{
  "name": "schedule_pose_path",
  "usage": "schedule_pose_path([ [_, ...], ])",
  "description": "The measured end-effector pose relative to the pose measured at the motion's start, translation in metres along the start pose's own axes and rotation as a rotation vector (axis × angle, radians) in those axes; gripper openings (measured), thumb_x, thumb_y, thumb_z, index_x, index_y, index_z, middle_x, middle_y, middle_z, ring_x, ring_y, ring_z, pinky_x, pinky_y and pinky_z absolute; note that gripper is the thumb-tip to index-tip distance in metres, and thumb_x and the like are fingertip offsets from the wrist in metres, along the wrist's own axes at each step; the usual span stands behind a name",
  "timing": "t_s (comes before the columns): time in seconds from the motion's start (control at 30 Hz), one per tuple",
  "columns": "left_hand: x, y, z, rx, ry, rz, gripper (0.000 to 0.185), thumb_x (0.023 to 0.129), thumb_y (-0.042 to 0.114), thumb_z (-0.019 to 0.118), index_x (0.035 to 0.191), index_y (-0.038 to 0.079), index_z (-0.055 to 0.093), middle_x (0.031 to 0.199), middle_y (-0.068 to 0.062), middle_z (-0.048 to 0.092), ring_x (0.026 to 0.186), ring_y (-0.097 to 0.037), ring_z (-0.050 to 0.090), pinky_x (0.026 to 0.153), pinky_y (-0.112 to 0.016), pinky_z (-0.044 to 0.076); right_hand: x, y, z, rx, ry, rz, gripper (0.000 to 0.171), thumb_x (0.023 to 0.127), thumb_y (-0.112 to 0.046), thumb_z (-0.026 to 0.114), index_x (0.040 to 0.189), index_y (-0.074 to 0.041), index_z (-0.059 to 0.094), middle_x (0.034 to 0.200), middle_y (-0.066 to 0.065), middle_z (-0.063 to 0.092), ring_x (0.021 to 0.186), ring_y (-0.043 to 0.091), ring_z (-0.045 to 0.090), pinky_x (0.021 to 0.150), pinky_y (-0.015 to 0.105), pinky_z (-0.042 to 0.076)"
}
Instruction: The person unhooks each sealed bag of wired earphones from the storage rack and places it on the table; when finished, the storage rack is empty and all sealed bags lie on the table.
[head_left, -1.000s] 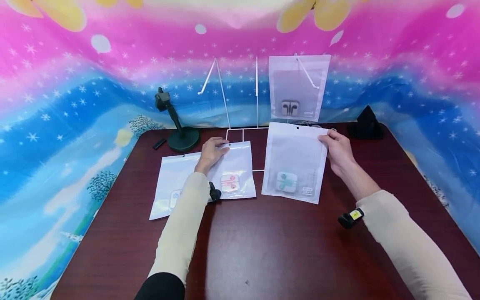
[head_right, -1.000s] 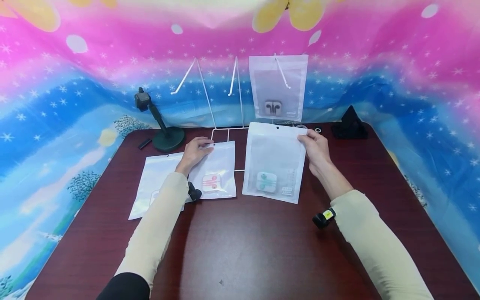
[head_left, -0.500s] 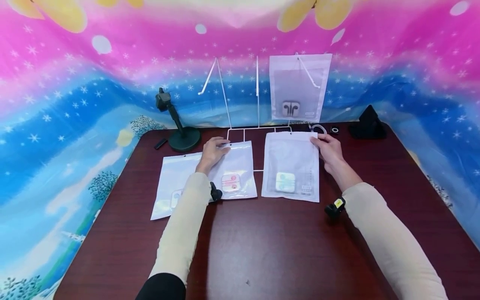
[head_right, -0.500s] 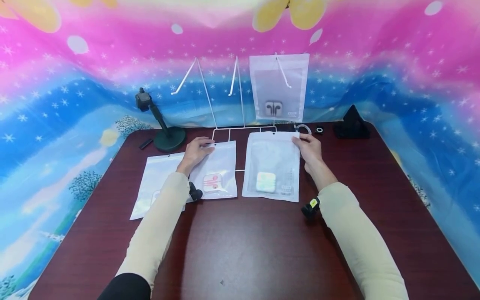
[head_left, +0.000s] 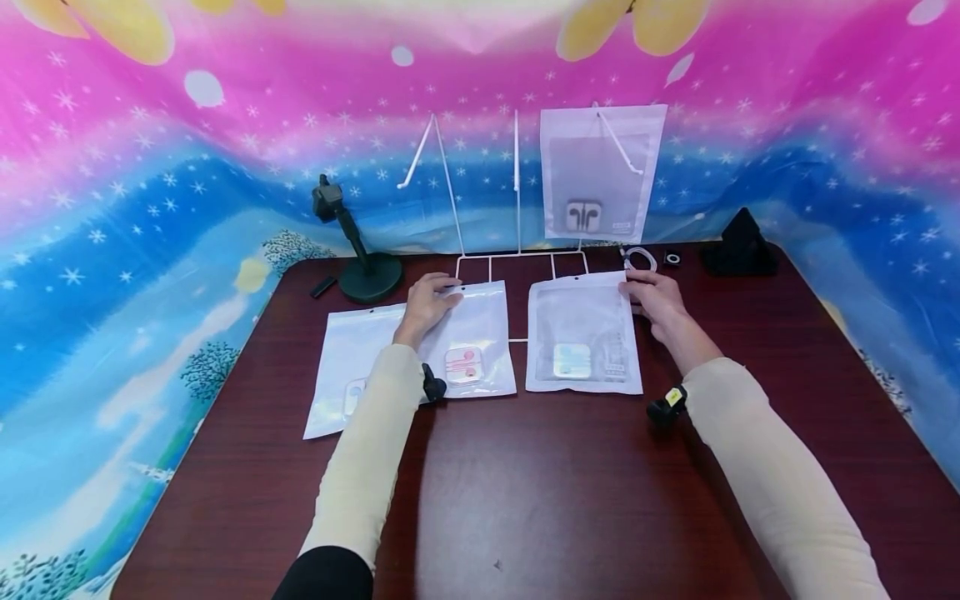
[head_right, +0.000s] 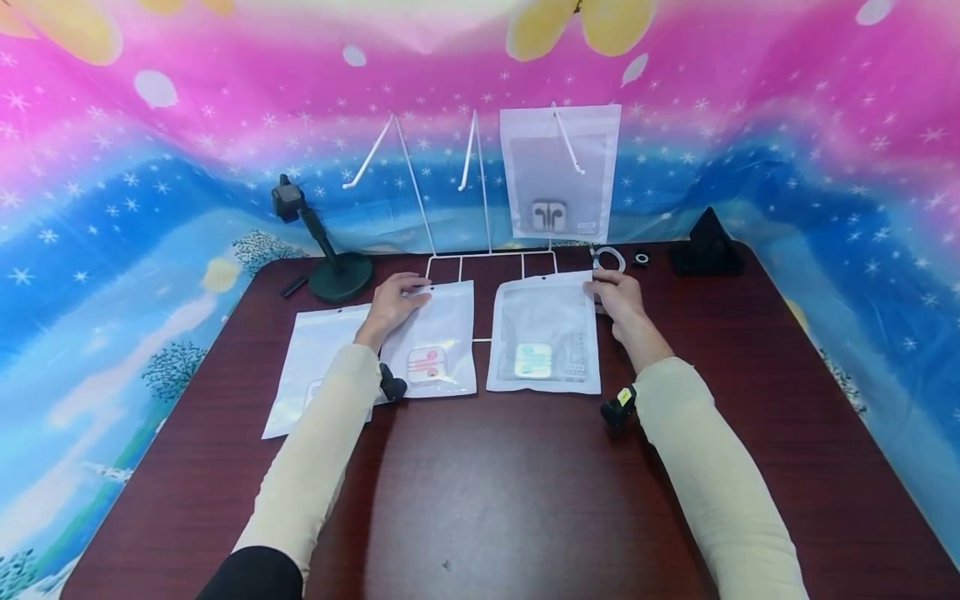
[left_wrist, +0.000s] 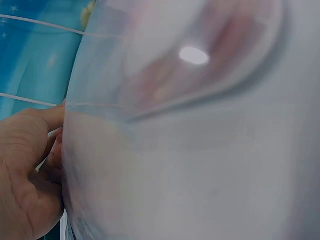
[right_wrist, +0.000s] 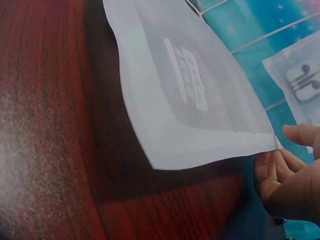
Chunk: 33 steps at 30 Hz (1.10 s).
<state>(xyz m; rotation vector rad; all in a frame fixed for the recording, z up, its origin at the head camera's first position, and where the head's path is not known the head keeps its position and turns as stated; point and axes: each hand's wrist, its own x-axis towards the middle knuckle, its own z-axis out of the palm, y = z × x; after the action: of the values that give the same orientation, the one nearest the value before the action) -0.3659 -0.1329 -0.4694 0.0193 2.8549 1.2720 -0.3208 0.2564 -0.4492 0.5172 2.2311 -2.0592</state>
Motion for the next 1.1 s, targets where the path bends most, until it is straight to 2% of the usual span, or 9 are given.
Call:
schedule_pose_path([
  [0.17,0.000,0.001,0.001,0.001,0.006,0.006,0.032,0.102,0.022,0.070,0.133,0.015,0.072,0.157,-0.007,0.047,0.148,-0.032,0.034,0.123,-0.057,0.027,0.002,0.000,-0.004,-0.028,-0.021,-0.006,0.054,0.105,-0.019,0.060,0.156,-0.008,0.046,0.155,0.016,0.047,0.106,0.011,0.061,0.089,0.023,0.054],
  [0.3,0.000,0.001,0.002,-0.004,0.011,0.007,0.032,0.102,0.022,0.070,0.133,0.015,0.072,0.157,-0.007,0.047,0.148,-0.032,0.034,0.123,-0.056,0.027,0.003,-0.001,-0.011,-0.023,-0.020,-0.012,0.054,0.106,-0.018,0.059,0.157,-0.007,0.045,0.154,0.019,0.049,0.116,0.016,0.062,0.099,0.028,0.055],
  [0.43,0.000,0.001,0.002,-0.010,0.013,0.007,0.031,0.102,0.022,0.070,0.132,0.015,0.073,0.156,-0.007,0.048,0.147,-0.032,0.035,0.123,-0.055,0.028,0.003,-0.003,-0.016,0.001,-0.040,-0.007,0.054,0.107,-0.016,0.058,0.158,-0.006,0.043,0.156,0.019,0.049,0.127,0.022,0.060,0.106,0.033,0.052],
  [0.63,0.002,0.001,0.002,-0.010,0.002,-0.002,0.033,0.102,0.023,0.069,0.134,0.015,0.072,0.157,-0.007,0.047,0.148,-0.031,0.035,0.124,-0.054,0.027,0.004,-0.008,-0.021,0.013,-0.073,-0.008,0.053,0.108,-0.013,0.056,0.158,-0.003,0.041,0.159,0.022,0.045,0.134,0.025,0.057,0.112,0.037,0.047],
  [0.77,0.003,-0.001,0.001,-0.002,-0.005,0.000,0.033,0.102,0.023,0.069,0.135,0.016,0.071,0.158,-0.006,0.047,0.147,-0.030,0.036,0.124,-0.053,0.028,0.001,-0.017,-0.028,0.012,-0.074,-0.030,0.055,0.108,-0.017,0.057,0.158,-0.003,0.040,0.159,0.021,0.044,0.130,0.023,0.060,0.114,0.040,0.046],
  [0.9,0.004,-0.003,0.001,0.014,-0.003,0.029,0.032,0.102,0.022,0.069,0.133,0.015,0.072,0.157,-0.007,0.047,0.145,-0.030,0.040,0.123,-0.051,0.029,-0.001,-0.031,-0.036,0.010,-0.049,-0.073,0.057,0.106,-0.020,0.061,0.158,-0.004,0.042,0.156,0.018,0.049,0.113,0.011,0.067,0.111,0.038,0.048],
  [1.0,0.005,-0.005,0.001,0.019,-0.005,0.033,0.032,0.102,0.022,0.069,0.133,0.015,0.072,0.157,-0.007,0.047,0.145,-0.030,0.040,0.123,-0.050,0.028,-0.003,-0.044,-0.042,0.027,-0.032,-0.113,0.059,0.104,-0.020,0.065,0.156,-0.005,0.045,0.149,0.014,0.056,0.103,0.005,0.068,0.107,0.034,0.052],
  [1.1,0.005,-0.006,0.001,0.017,-0.006,0.021,0.032,0.102,0.023,0.069,0.133,0.016,0.072,0.157,-0.006,0.047,0.146,-0.029,0.038,0.123,-0.050,0.028,-0.004,-0.057,-0.046,0.062,-0.009,-0.151,0.059,0.102,-0.020,0.069,0.154,-0.005,0.048,0.137,0.007,0.061,0.101,0.006,0.067,0.098,0.027,0.055],
])
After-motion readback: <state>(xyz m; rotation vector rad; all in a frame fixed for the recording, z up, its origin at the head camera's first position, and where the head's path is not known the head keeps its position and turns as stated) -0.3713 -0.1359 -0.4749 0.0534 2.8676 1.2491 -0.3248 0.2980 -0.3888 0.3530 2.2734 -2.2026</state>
